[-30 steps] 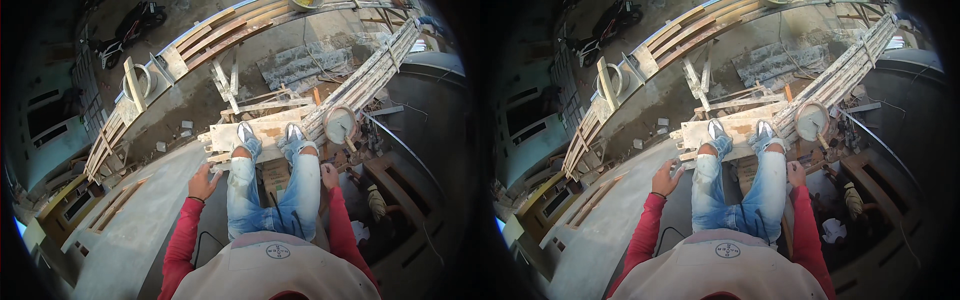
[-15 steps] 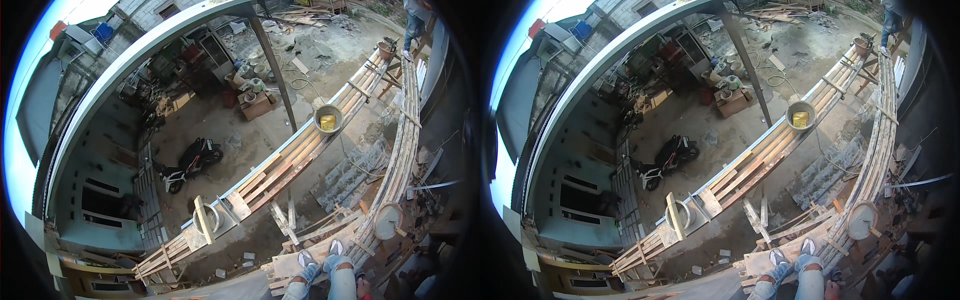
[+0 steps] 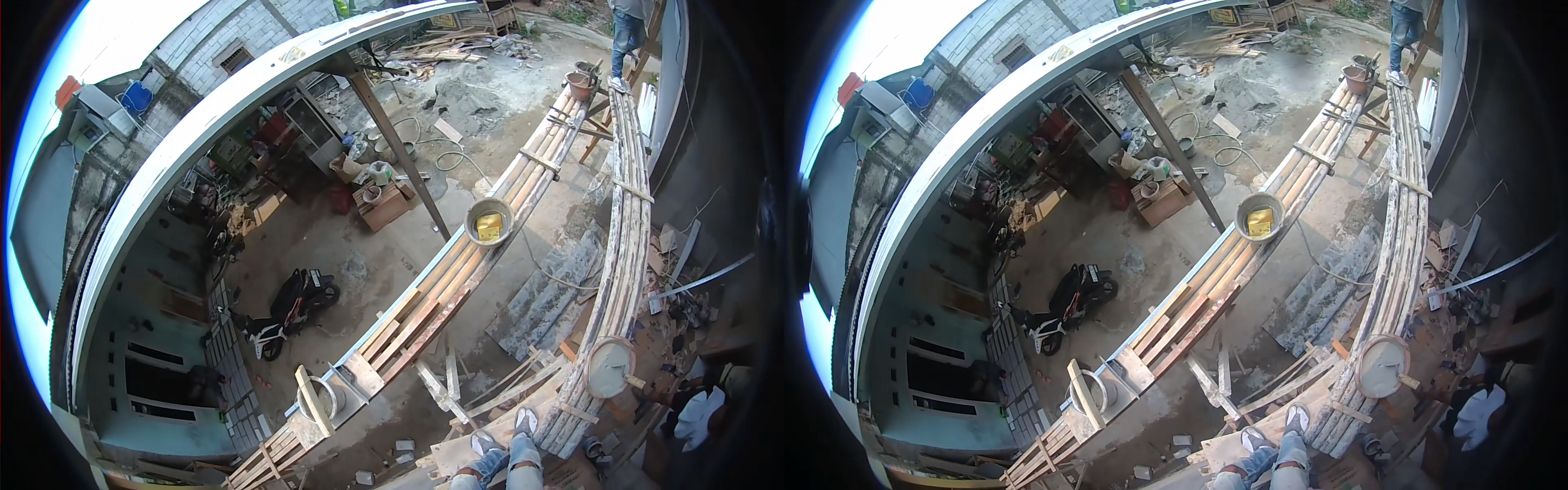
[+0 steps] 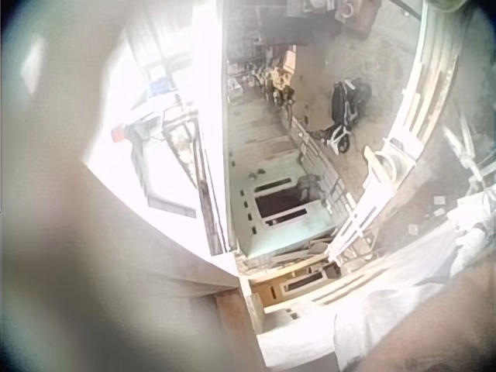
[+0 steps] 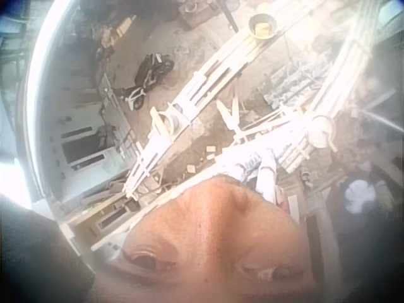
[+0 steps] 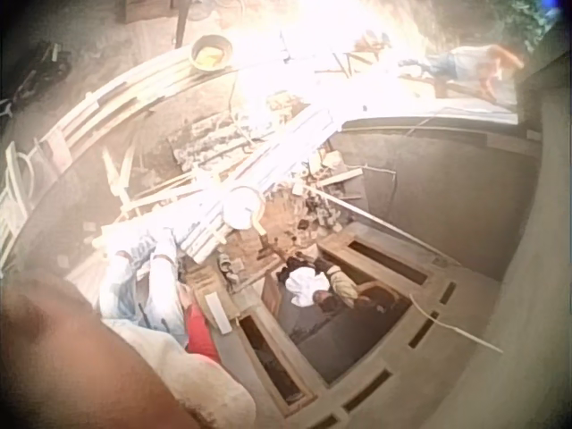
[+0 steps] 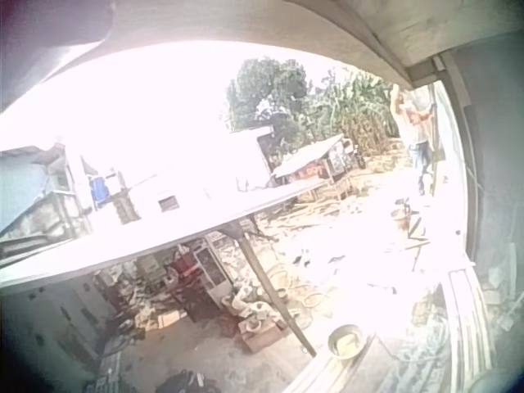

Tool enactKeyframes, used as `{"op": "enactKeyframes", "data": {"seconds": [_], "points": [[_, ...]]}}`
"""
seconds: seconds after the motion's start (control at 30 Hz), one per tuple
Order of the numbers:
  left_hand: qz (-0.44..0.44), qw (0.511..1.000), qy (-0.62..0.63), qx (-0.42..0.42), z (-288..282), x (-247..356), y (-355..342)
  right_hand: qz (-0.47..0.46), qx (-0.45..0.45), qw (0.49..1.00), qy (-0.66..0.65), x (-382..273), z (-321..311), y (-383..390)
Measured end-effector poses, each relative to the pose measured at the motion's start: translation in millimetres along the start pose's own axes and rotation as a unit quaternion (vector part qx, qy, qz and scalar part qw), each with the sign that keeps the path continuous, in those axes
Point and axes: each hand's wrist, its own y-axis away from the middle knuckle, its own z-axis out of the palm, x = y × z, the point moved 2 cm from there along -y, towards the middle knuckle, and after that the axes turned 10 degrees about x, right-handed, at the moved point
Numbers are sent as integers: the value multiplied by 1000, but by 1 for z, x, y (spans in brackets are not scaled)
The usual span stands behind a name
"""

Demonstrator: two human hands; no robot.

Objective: The person mixes mortar in a bucket with a trowel, spreads the mortar along a metal strip using the trowel, and presses the metal strip against an overhead concrete edge by hand.

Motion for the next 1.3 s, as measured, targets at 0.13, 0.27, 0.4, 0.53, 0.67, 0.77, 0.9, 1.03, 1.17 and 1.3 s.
{"op": "enactKeyframes", "data": {"seconds": [0.13,0.27,0.4,0.53,0.67,0.77,0.9,1.03,1.17,1.3], "points": [[2,985,-152,-76,1,3,28,63,-1,997,-39,43,-10,5],[87,961,-256,59,-36,61,126,179,-45,973,-136,-14,-78,62],[256,956,-7,-146,-17,78,146,148,-10,977,-155,66,-50,54],[326,925,-116,-155,-10,82,150,215,-23,957,-194,45,-79,61],[341,918,-134,-151,-25,104,151,250,-44,926,-281,56,-86,43],[326,929,-128,-121,-40,124,165,266,-80,919,-280,42,-107,40],[251,954,-140,-89,-41,116,176,295,-85,918,-251,53,-125,25],[329,917,-219,-55,-46,119,165,277,-93,940,-176,59,-152,1],[335,901,-274,-33,-57,131,141,221,-35,960,-171,81,-193,-51],[339,891,-302,-14,-60,116,108,194,62,962,-180,55,-236,-115]]}}
